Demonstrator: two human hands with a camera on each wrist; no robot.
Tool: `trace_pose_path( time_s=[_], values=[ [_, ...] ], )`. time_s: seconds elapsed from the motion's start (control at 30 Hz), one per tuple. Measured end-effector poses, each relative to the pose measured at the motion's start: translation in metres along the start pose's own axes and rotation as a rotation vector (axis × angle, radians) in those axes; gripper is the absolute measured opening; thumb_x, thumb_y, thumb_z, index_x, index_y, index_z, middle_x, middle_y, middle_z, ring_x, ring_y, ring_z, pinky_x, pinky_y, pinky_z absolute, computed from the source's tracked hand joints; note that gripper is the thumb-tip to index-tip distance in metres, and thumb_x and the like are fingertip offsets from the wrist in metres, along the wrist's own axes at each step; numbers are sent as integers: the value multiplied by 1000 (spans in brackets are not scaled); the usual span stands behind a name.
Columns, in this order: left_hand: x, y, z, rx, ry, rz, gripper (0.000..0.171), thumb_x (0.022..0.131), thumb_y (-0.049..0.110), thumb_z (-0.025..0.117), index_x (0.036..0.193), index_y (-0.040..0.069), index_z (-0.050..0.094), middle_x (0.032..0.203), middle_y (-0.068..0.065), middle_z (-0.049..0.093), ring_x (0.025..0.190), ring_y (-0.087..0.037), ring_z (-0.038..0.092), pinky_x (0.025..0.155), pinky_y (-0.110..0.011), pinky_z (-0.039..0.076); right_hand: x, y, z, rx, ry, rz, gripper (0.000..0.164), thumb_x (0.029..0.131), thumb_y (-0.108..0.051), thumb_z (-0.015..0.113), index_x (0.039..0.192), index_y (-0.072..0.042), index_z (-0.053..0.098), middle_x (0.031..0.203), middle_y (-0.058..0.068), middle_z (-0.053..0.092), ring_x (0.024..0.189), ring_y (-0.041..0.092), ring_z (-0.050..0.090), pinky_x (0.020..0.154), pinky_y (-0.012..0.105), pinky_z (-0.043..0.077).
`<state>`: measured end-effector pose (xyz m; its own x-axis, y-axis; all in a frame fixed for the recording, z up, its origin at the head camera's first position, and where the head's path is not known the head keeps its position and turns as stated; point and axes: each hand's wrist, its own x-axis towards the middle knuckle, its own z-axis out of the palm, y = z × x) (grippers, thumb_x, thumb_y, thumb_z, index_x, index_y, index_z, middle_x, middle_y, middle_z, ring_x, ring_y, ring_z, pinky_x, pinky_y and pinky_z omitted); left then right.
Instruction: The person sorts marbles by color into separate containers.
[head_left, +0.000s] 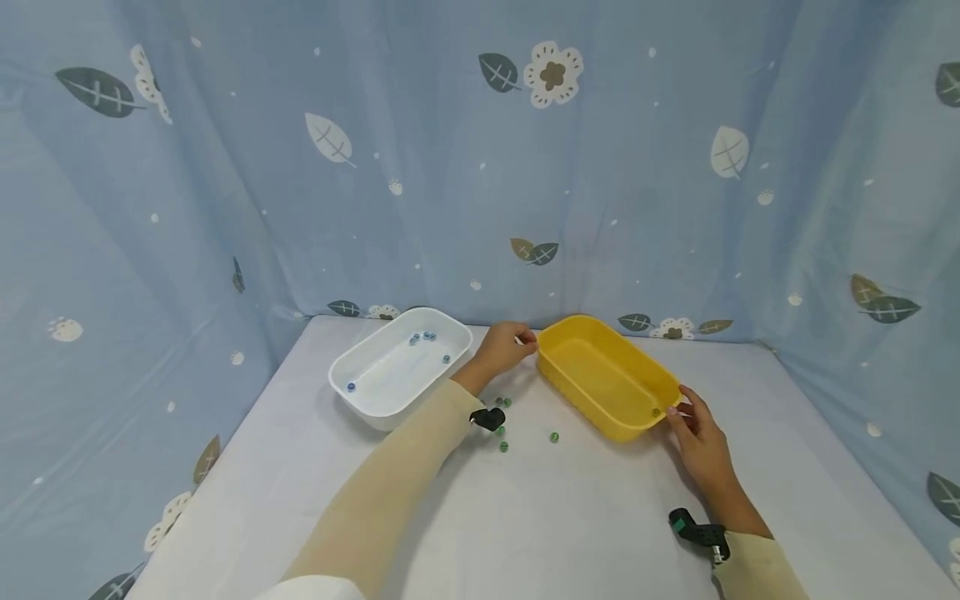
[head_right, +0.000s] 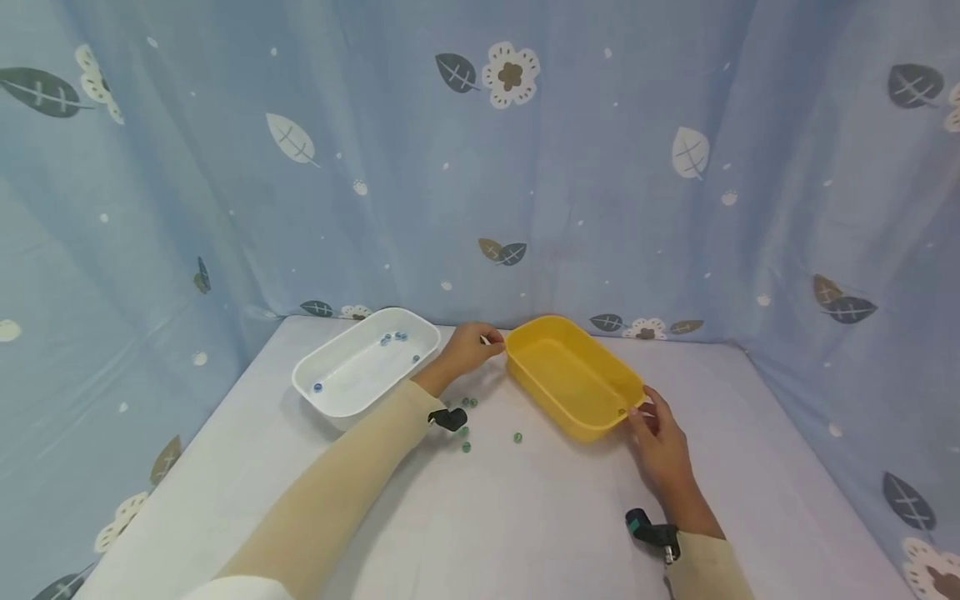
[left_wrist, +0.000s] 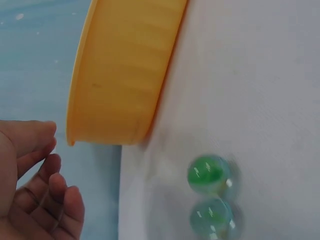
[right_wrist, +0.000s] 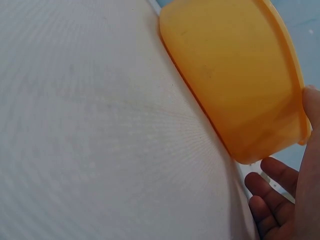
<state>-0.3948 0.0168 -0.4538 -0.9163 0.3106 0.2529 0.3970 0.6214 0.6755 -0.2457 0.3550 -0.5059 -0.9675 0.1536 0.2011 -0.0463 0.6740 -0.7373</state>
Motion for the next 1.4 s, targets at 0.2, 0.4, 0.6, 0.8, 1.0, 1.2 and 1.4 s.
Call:
trace_pose_path(
  time_s=[0.2, 0.4, 0.6, 0.8, 1.0, 1.2, 1.4],
  values=[
    [-15, 0, -9, 14, -32, -13, 9, 92, 26, 69, 97, 18, 71, 93, 8, 63, 82, -13, 55, 73, -27, 47, 1, 1, -2, 0, -5, 14, 66, 103, -48, 41, 156, -16, 19, 135, 28, 46, 113, 43, 49, 94, 62, 40],
    [-34, -2, -15, 16, -56, -18, 8, 92, 28, 69, 96, 21, 71, 90, 11, 62, 78, -12, 54, 68, -26, 47, -1, -2, -2, -4, -3, 31, 68, 102, -51, 39, 156, -16, 19, 135, 29, 45, 116, 45, 47, 96, 64, 37],
    [-49, -3, -20, 46, -82, -30, 10, 91, 29, 70, 97, 21, 71, 92, 10, 62, 78, -13, 54, 67, -26, 47, -1, 0, -2, -4, 3, 24, 67, 102, -50, 39, 156, -16, 19, 135, 29, 45, 116, 46, 47, 96, 64, 37],
    [-62, -11, -23, 59, -135, -93, 13, 91, 32, 70, 101, 23, 71, 92, 11, 62, 79, -12, 55, 65, -26, 48, -1, -1, -1, -4, 10, 29, 67, 102, -50, 40, 156, -17, 18, 135, 29, 45, 116, 46, 47, 96, 64, 37],
    [-73, -17, -29, 46, -153, -95, 16, 90, 27, 71, 104, 18, 72, 93, 11, 62, 81, -13, 55, 69, -26, 48, 0, -1, 1, 4, 4, 38, 68, 102, -50, 40, 156, -17, 18, 136, 28, 44, 116, 45, 46, 96, 64, 37],
    [-84, -20, -37, 37, -178, -79, 18, 91, 24, 71, 106, 16, 72, 94, 10, 63, 83, -13, 55, 71, -27, 48, -1, -2, 0, -4, 5, 16, 65, 103, -47, 41, 156, -16, 20, 134, 28, 46, 114, 44, 49, 94, 62, 40],
    [-94, -24, -40, 46, -211, -89, 20, 90, 22, 72, 108, 15, 72, 96, 9, 62, 84, -13, 56, 70, -26, 49, -2, -4, -1, -25, 12, -6, 64, 104, -43, 42, 155, -13, 20, 131, 29, 47, 110, 44, 49, 92, 61, 42]
  ],
)
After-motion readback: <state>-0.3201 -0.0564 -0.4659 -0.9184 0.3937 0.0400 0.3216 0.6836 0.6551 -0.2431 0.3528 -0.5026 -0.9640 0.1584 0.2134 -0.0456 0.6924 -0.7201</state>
